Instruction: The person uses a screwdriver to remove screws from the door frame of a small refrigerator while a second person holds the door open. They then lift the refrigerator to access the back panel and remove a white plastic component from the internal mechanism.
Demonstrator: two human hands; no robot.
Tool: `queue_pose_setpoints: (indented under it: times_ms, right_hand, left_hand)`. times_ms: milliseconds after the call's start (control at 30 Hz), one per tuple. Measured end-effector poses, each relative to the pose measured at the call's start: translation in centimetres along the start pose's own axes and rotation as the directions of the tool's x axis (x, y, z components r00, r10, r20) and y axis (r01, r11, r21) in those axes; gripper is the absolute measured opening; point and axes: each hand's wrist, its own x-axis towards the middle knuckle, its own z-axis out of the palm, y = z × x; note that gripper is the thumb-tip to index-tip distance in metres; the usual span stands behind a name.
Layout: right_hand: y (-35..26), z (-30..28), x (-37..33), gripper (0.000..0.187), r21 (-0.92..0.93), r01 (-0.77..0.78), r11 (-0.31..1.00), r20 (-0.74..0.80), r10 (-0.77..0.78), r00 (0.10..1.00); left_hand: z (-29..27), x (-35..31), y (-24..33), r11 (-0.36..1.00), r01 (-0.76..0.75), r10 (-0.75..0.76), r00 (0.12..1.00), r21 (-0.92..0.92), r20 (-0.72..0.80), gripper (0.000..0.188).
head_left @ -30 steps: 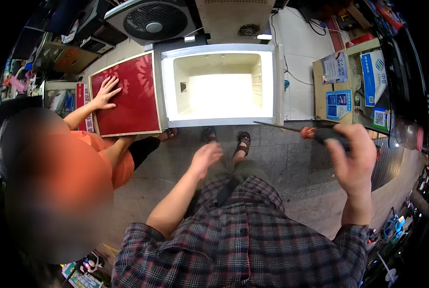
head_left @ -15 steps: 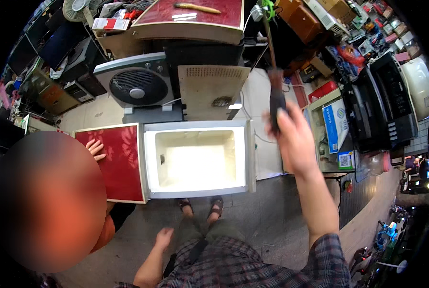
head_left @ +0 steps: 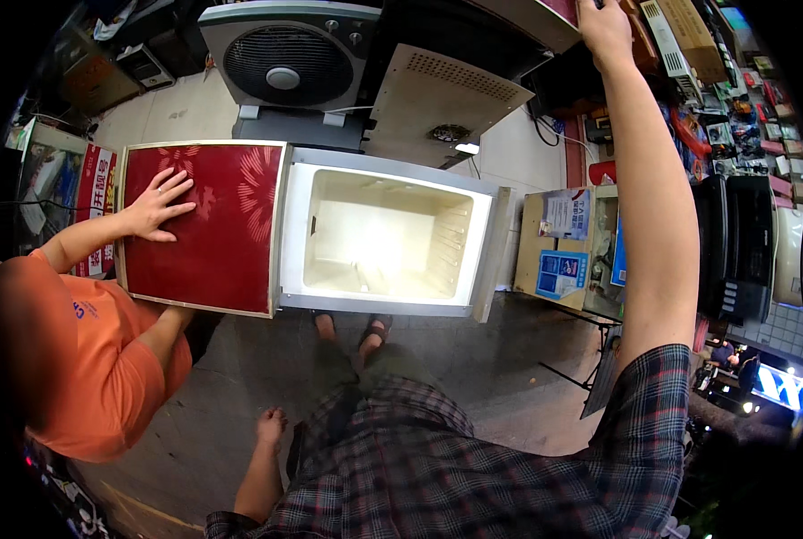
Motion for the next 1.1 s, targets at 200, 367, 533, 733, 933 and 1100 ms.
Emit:
queue_pose_setpoints:
  times_ms: [200, 367, 533, 733, 933, 1100]
  right_hand:
    - [-0.4, -2.9, -0.5, 0.049, 0.236, -0.181, 0.955, 0.054, 0.174, 0.983]
    - [3.6, -2.0, -11.6, 0.056, 0.464, -0.302, 0.833, 0.163, 0.255, 0.953]
    - [14.8, 0.4, -28.7, 0.059, -0.076, -0.618, 0.783, 0.509, 0.563, 0.651]
    - [18.8, 3.6, -32.4, 0.063, -0.045, -0.988, 0.149, 0.757, 0.65, 0.063]
    - [20.6, 9.3, -33.0, 0.054, -0.148, -0.988, -0.041, 0.895, 0.418, -0.152]
    - [21.1, 12.9, -32.1, 0.056, -0.205, -0.978, 0.04, 0.903, 0.394, -0.173]
  left_hand:
    - [2.9, -0.6, 6.0, 0.989, -0.067, 0.081, 0.991, -0.13, 0.108, 0.048]
    - [3.4, -6.5, 19.8, 0.704, -0.222, 0.334, 0.942, -0.675, 0.038, 0.092]
    - [6.1, -7.5, 31.3, 0.449, -0.206, 0.534, 0.842, -0.87, 0.076, 0.096]
    - [7.3, -5.7, 33.9, 0.342, -0.226, 0.541, 0.841, -0.912, -0.006, 0.089]
    - [7.9, -6.1, 34.2, 0.296, -0.342, 0.518, 0.842, -0.892, -0.151, 0.088]
    - [7.9, -4.3, 34.1, 0.301, -0.41, 0.499, 0.837, -0.861, -0.224, 0.084]
